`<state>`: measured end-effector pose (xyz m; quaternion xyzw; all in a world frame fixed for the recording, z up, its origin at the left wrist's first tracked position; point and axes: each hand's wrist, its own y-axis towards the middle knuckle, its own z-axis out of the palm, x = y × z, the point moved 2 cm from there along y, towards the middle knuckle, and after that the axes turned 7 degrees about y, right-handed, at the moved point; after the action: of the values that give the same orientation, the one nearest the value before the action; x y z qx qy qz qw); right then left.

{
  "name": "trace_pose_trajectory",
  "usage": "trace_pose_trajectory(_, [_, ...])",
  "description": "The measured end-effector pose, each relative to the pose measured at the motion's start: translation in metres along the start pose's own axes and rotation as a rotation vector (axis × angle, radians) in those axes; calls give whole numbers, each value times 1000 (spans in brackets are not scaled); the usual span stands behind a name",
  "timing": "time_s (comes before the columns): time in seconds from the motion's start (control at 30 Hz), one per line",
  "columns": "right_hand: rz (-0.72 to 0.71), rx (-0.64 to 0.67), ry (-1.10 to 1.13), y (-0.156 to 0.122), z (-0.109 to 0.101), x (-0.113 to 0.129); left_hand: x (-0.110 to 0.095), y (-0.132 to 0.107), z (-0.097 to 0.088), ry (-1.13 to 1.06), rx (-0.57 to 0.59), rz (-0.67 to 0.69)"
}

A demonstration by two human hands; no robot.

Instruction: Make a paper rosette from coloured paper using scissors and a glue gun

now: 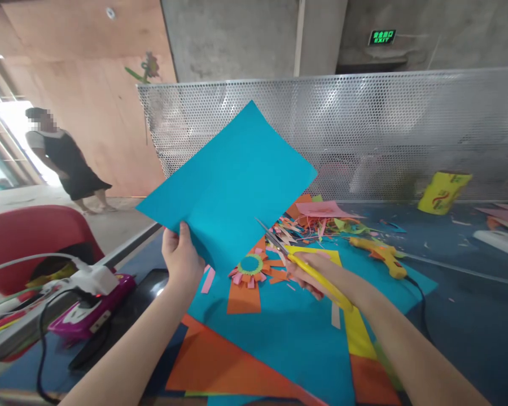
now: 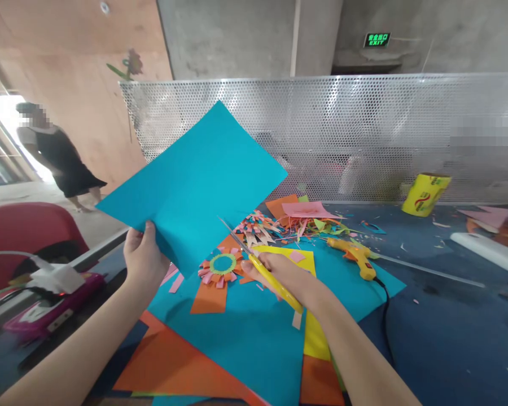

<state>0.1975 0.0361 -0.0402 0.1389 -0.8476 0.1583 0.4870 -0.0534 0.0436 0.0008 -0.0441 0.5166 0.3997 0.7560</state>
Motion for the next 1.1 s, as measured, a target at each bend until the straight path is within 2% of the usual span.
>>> trace_pose_trajectory(0.1, [-46, -38, -31, -4, -1, 7, -1, 0, 1, 0, -3, -18])
trace_pose_trajectory(0.37, [-40, -49, -83, -15, -9, 26, -3, 0, 2, -6, -20, -54])
trace_pose_trajectory(0.63, [23, -42, 18, -16, -16, 27, 5, 5, -3, 34, 7, -37])
trace_pose_trajectory(0.8, [0, -61, -20, -21, -17, 34, 3, 4, 0, 5, -22, -51])
trace_pose_trajectory(0.93, [47, -88, -47, -25, -18, 40, 5, 6, -2, 19, -31, -59])
trace_pose_trajectory(1.1, [47, -89, -12, -21, -19, 34, 4, 7, -2, 29, -42, -59])
